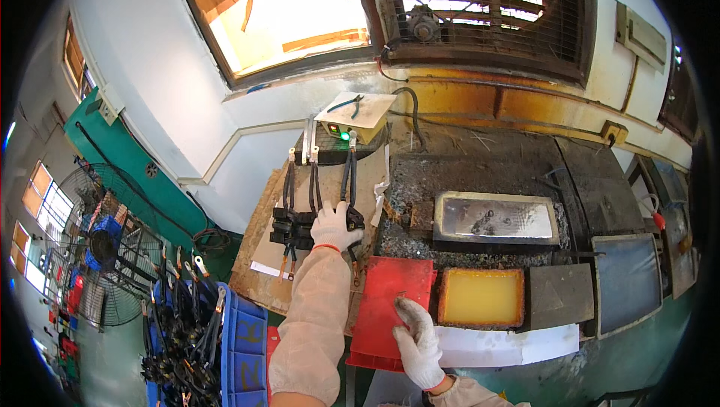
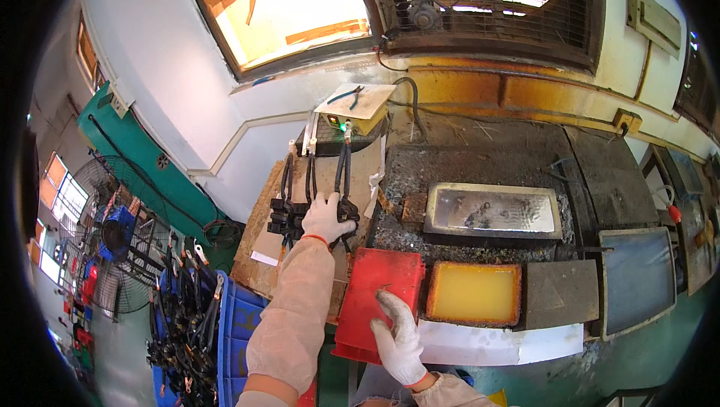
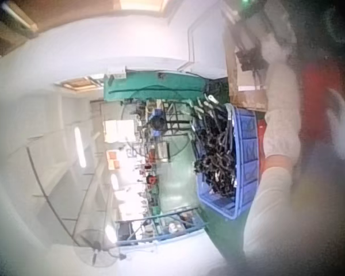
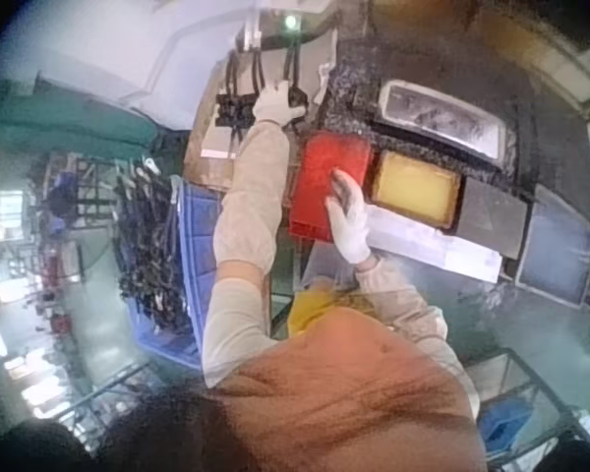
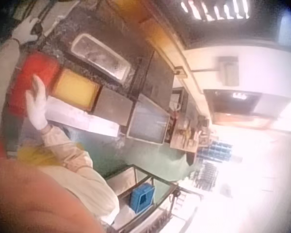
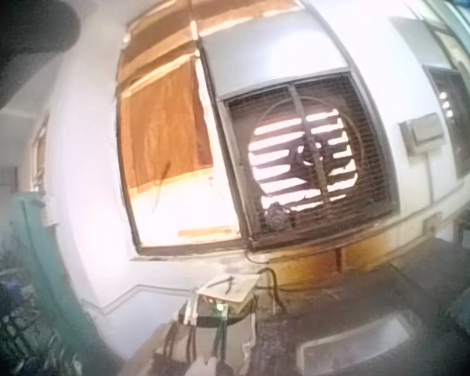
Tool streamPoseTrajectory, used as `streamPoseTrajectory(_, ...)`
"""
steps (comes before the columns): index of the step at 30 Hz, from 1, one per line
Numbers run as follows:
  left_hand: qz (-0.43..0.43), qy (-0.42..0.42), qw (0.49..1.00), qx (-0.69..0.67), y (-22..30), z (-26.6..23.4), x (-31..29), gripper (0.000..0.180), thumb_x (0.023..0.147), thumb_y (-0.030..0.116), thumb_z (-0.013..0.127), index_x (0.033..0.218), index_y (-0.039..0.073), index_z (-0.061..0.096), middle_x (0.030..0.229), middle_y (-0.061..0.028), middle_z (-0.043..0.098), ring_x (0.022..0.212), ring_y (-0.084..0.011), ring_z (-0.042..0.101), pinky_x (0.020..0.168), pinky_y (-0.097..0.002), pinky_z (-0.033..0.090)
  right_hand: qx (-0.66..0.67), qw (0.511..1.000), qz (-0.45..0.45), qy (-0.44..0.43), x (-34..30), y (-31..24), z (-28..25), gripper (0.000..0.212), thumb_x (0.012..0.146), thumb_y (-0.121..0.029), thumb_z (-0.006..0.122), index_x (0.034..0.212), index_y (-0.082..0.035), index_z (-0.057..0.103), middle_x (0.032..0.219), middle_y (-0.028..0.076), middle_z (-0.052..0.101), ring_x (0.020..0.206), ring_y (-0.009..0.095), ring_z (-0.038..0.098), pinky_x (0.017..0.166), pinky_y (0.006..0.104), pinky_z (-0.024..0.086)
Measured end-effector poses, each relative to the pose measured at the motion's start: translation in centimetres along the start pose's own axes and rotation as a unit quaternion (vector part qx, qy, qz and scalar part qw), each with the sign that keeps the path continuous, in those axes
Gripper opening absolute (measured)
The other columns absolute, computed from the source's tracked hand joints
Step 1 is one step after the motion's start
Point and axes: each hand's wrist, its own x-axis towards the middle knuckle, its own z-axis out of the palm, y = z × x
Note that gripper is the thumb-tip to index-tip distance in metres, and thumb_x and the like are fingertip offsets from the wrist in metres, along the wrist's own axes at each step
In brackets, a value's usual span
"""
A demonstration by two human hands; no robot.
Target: The person puts on gloves, picks up electrical wire assemblies from a crate one at a time, dips the terminals into a flux tray and a molten solder pot, and places the soldered assemblies onto the workbench.
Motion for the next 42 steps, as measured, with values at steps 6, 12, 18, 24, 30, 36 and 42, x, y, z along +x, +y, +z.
streamPoseTrajectory(6, 0.131, 0.035, 0.976, 0.17, -1.1, -0.5, -1.3, 0.106, 0.044, 0.04, 0.097, 0.131, 0.008, 0.045, 0.12, -0.011, 0.052, 0.12, -0.0291, 0.054, 0.099, -0.0408, 0.043, -0.021, 1.0, 0.006, -0.003, -0.3, -0.6, 0.3, 0.054, 0.09, 0.012, 0.055, 0.142, 0.001, 0.044, 0.144, 0.016, 0.05, 0.138, 0.026, 0.047, 0.115, 0.0377, 0.038)
streamPoseTrajectory(12, 0.116, 0.054, 0.973, 0.194, -1.4, 0.8, -0.9, 0.107, 0.045, 0.04, 0.097, 0.133, 0.009, 0.044, 0.122, -0.0113, 0.052, 0.118, -0.0298, 0.056, 0.095, -0.042, 0.045, -0.05, 0.999, -0.012, -0.013, -0.3, -0.1, 0.1, 0.053, 0.091, 0.009, 0.053, 0.142, 0.001, 0.043, 0.143, 0.016, 0.051, 0.136, 0.026, 0.049, 0.115, 0.0375, 0.038)
streamPoseTrajectory(18, 0.074, -0.02, 0.993, 0.093, -1.1, -0.7, 0.5, 0.099, 0.063, 0.059, 0.084, 0.138, 0.009, 0.043, 0.128, -0.0133, 0.052, 0.121, -0.0342, 0.056, 0.101, -0.0443, 0.046, -0.053, 0.998, -0.013, -0.006, -0.2, 0.1, 0.2, 0.051, 0.091, 0.009, 0.056, 0.141, 0.001, 0.046, 0.139, 0.016, 0.054, 0.133, 0.025, 0.051, 0.114, 0.0372, 0.039)
streamPoseTrajectory(24, 0.088, 0.053, 0.99, 0.098, -0.7, -0.5, 0.3, 0.09, 0.076, 0.06, 0.074, 0.142, 0.009, 0.042, 0.132, -0.0175, 0.05, 0.124, -0.0355, 0.052, 0.104, -0.0442, 0.043, -0.066, 0.998, -0.013, -0.01, -0.2, 0.3, 0.4, 0.05, 0.091, 0.008, 0.057, 0.14, 0.0, 0.047, 0.138, 0.016, 0.055, 0.132, 0.025, 0.052, 0.113, 0.0368, 0.04)
streamPoseTrajectory(30, 0.14, 0.192, 0.97, -0.049, 0.1, -1.2, -5.2, 0.081, 0.078, 0.044, 0.076, 0.142, 0.006, 0.043, 0.139, -0.0186, 0.046, 0.13, -0.0387, 0.045, 0.11, -0.0463, 0.039, -0.073, 0.997, -0.015, -0.002, 0.0, 0.2, 0.3, 0.047, 0.091, 0.005, 0.058, 0.137, 0.001, 0.05, 0.136, 0.015, 0.057, 0.13, 0.025, 0.054, 0.111, 0.0358, 0.042)
streamPoseTrajectory(36, 0.254, 0.15, 0.951, 0.093, -6.2, -5.2, -16.8, 0.085, 0.069, 0.034, 0.085, 0.14, 0.005, 0.047, 0.142, -0.0214, 0.044, 0.131, -0.0403, 0.045, 0.11, -0.0492, 0.039, -0.049, 0.999, -0.005, -0.016, 0.2, 0.2, -0.1, 0.041, 0.093, 0.005, 0.056, 0.134, 0.002, 0.053, 0.133, 0.015, 0.061, 0.127, 0.024, 0.057, 0.109, 0.0345, 0.044)
streamPoseTrajectory(42, 0.049, 0.193, 0.972, 0.126, -15.2, -9.7, -31.5, 0.094, 0.066, 0.034, 0.085, 0.144, 0.005, 0.043, 0.145, -0.0276, 0.041, 0.129, -0.0486, 0.042, 0.111, -0.0557, 0.034, -0.059, 0.995, -0.013, -0.084, 0.8, -0.3, 0.1, 0.038, 0.095, 0.006, 0.05, 0.133, 0.002, 0.053, 0.13, 0.012, 0.062, 0.124, 0.02, 0.058, 0.109, 0.0343, 0.043)
